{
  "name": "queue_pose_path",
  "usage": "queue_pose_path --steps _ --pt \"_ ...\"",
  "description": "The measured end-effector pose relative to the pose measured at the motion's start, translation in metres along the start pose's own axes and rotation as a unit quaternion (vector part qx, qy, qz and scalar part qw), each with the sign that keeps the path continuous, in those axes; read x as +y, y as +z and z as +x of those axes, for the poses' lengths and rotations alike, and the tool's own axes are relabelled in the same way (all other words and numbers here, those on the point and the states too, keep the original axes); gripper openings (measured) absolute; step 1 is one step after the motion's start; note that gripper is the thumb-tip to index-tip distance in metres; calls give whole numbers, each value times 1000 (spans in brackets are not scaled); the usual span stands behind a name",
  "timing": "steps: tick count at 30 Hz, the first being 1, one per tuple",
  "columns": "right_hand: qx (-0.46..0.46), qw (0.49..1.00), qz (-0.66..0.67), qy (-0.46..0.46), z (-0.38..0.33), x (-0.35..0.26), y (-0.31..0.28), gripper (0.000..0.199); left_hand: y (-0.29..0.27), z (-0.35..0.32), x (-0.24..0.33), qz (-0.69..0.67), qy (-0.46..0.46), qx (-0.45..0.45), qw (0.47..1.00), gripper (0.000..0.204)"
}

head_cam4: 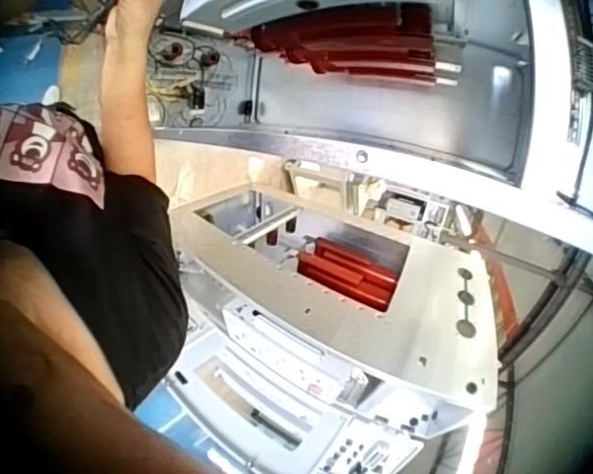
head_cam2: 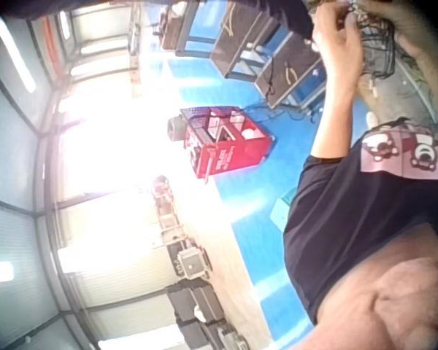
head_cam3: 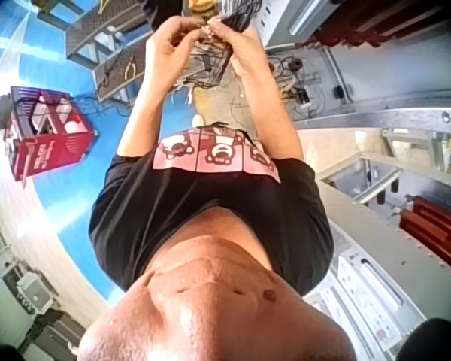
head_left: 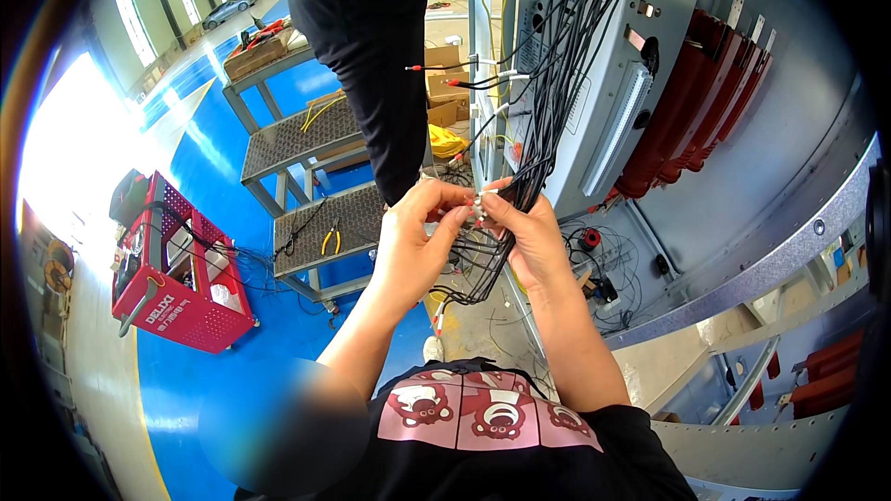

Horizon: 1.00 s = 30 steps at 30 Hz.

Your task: The person organizes a bundle of black and yellow wires inside an open electrical cabinet. They gather the wires, align them, and secure them with a zip tie while another person works nearby.

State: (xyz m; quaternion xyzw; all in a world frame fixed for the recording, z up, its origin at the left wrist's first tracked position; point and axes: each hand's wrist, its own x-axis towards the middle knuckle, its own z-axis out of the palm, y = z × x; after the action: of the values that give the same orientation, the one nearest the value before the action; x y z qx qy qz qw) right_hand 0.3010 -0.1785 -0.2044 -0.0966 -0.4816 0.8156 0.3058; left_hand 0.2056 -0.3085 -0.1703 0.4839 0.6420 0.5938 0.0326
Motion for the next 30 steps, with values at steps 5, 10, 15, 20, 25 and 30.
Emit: queue_pose_path --steps 5,10,15,20,25,30 --pt "-2 1000 5 -3 -2 -6 2 17 2 3 3 24 -10 -2 1000 12" --pt "-25 1000 3 7 -3 -10 0 19 5 9 -6 29 -32 -29 999 8" --pt "-5 1000 9 -8 -5 -14 3 19 7 11 -8 -46 -43 -13 998 6" --pt "34 999 32 -9 -4 -13 1 20 6 11 -8 -12 -45 -23 999 10" --pt "25 999 45 -9 -2 -6 -4 21 8 9 -8 -8 -29 -9 1000 11" --pt "22 999 23 -19 -1 -6 -3 23 4 13 6 26 -5 -43 999 12"
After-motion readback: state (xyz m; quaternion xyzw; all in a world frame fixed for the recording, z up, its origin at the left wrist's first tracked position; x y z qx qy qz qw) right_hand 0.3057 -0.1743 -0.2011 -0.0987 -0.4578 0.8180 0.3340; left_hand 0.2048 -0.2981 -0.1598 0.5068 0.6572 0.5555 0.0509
